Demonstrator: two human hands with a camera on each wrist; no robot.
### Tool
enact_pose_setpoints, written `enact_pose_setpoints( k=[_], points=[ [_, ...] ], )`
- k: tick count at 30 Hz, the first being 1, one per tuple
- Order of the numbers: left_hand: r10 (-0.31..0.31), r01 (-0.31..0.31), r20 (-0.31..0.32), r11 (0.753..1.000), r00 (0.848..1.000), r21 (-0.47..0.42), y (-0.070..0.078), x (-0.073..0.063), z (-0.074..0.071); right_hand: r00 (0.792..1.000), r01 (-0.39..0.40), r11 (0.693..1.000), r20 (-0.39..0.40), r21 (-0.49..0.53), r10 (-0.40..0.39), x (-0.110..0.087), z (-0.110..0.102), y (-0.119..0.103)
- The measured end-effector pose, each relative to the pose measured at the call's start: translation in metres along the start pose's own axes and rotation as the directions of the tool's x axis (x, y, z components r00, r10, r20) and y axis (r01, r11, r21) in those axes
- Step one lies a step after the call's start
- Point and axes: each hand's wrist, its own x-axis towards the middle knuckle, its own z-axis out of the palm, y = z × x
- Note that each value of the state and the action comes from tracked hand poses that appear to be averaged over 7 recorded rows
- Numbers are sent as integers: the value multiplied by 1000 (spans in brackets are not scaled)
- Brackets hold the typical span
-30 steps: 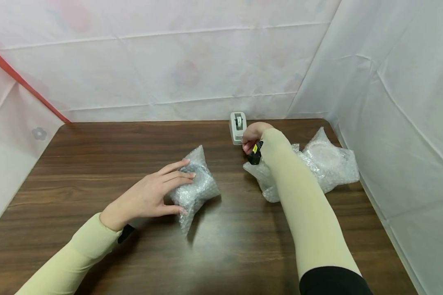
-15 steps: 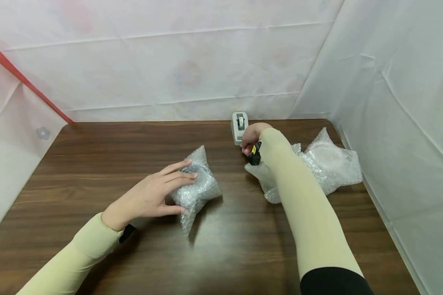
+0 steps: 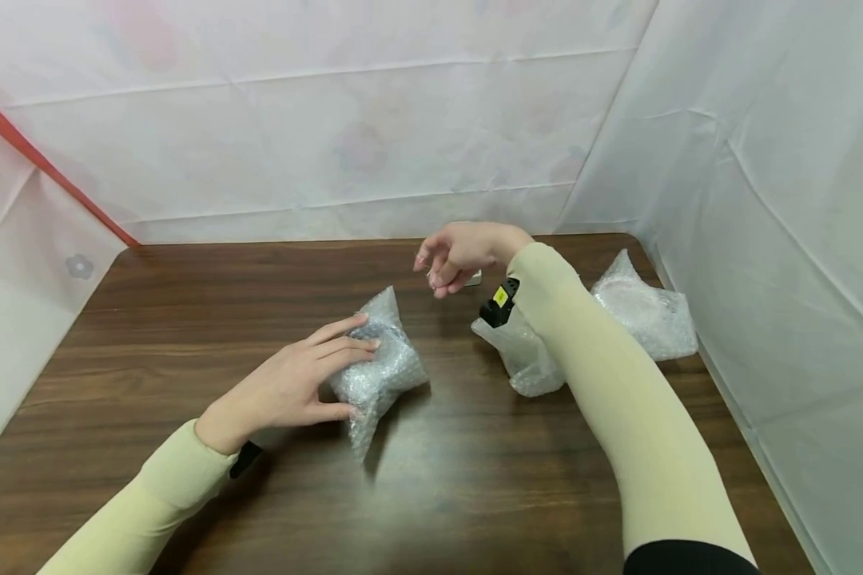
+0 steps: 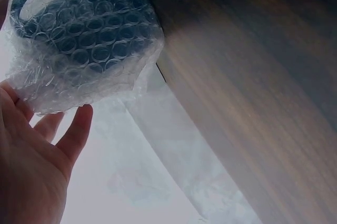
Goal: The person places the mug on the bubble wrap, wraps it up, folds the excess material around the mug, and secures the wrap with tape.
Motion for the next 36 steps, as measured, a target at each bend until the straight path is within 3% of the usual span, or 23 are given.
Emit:
enact_pose_setpoints(
  k=[6,13,20,26,31,36],
  points=[
    [-12,12,-6,1000,1000,-7,1,-1,1,988,155,988,-14,-23,-155,-11,25,-17],
    [-2,2,-12,1000,1000,-6,0,-1,0,950,303,952,-65,-39,-305,-23,55,-17],
    [-59,59,-8,998,998,-5,4,-4,-2,910,370,928,-182,-48,-372,-21,84,-16],
    [-83,83,-16,997,996,-1,6,-5,-1,882,387,894,-194,-226,-430,-12,99,-19],
    [-96,97,-14,995,995,5,7,-6,-1,852,425,877,-227,-224,-471,-6,105,-21],
    [-92,92,-18,996,996,5,7,-7,-1,853,380,869,-242,-315,-461,0,111,-21]
  ],
)
